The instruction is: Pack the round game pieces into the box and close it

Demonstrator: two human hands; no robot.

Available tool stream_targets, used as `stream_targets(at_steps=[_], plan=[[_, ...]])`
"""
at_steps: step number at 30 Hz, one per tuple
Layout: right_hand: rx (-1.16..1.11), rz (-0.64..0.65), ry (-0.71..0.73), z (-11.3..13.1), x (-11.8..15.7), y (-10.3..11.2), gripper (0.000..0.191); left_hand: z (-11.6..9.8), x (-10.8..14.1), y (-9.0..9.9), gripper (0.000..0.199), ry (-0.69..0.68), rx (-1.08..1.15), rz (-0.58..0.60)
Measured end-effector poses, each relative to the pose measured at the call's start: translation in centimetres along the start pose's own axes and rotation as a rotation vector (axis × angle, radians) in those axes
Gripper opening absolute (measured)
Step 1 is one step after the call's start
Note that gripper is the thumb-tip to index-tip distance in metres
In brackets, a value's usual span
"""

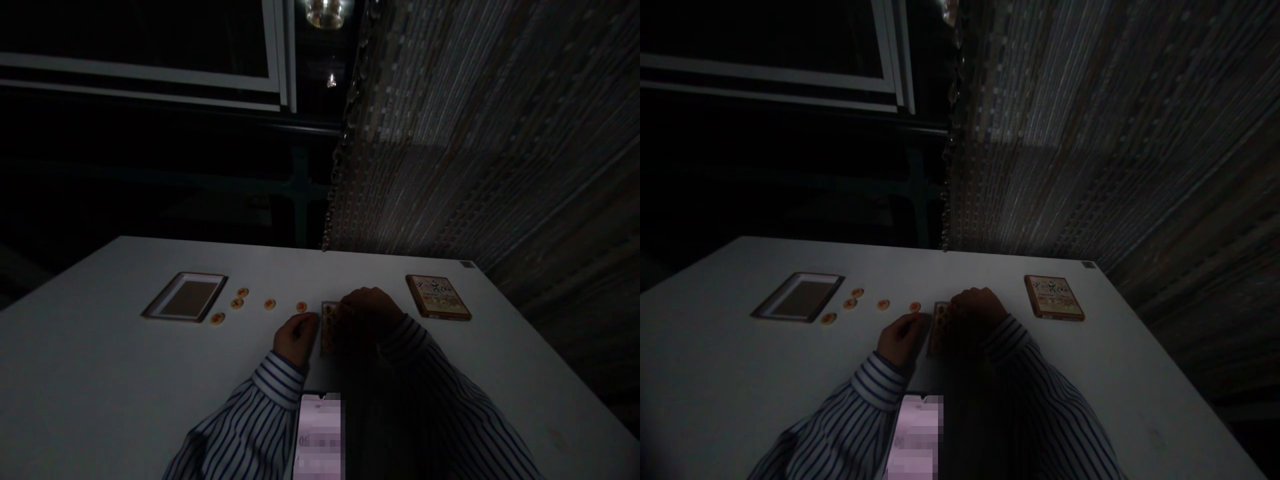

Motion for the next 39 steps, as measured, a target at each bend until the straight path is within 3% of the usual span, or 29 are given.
stream_targets(at_steps=[12, 39], plan=[[0.057, 0.203, -0.029, 0.9, -0.5, -0.6, 0.029, 0.3, -0.1, -0.1, 0.029, -0.022, -0.036, 0.038], [0.049, 0.204, 0.003, 1.0, -0.4, -1.8, 0.031, 0.2, 0.0, -0.2, 0.028, -0.027, -0.067, 0.05]])
Point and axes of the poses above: each hand's wrist, its own x-axis away from the middle knuckle, its own y-axis out of the back of the hand, z = x × y, the point moved 6 cm from there along -x, towards the middle knuckle, and after that the axes turned 6 degrees about x, right-handed, at the moved point
